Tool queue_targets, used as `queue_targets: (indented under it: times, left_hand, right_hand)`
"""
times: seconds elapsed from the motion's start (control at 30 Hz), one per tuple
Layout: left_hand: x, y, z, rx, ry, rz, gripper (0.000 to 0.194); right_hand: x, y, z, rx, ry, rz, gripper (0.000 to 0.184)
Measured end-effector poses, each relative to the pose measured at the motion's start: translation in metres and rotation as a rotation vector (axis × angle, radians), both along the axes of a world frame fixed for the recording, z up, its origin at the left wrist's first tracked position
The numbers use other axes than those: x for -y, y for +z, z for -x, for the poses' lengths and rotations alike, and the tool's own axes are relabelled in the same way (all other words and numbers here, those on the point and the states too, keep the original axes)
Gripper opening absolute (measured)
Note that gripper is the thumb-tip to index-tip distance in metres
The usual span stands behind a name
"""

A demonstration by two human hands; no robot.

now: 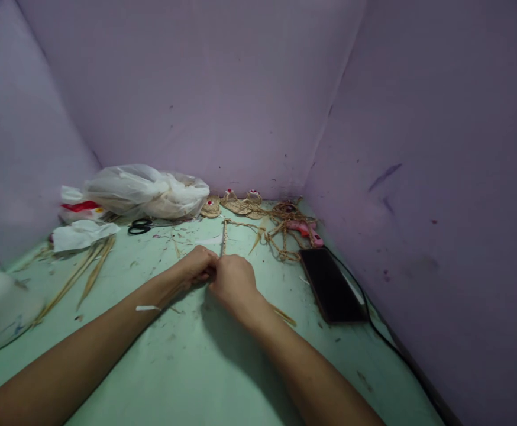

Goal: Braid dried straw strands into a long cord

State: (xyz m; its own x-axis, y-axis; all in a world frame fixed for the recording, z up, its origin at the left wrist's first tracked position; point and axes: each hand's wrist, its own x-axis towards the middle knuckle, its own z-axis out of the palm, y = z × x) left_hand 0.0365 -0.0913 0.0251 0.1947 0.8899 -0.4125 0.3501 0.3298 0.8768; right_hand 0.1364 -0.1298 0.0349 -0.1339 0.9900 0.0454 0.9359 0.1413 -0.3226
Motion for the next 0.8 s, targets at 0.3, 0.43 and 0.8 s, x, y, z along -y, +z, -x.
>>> queue_targets:
  times: [0.3, 0.43, 0.8]
  left_hand:
    - [-0.012, -0.004, 0.014, 0.061, -0.157, -0.017, 0.004]
    - [-0.015, -0.007, 0.017, 0.039, -0.161, -0.020, 0.009]
    - [-0.010, -0.003, 0.016, 0.048, -0.207, -0.010, 0.010]
  right_hand:
    - [-0.025, 0.009, -0.039, -0.423, -0.001, 0.224, 0.018]
    - [-0.038, 0.005, -0.050, -0.932, -0.305, 0.302, 0.008]
    - [-0.022, -0.004, -0.020, -1.186, -0.147, 0.769, 0.014]
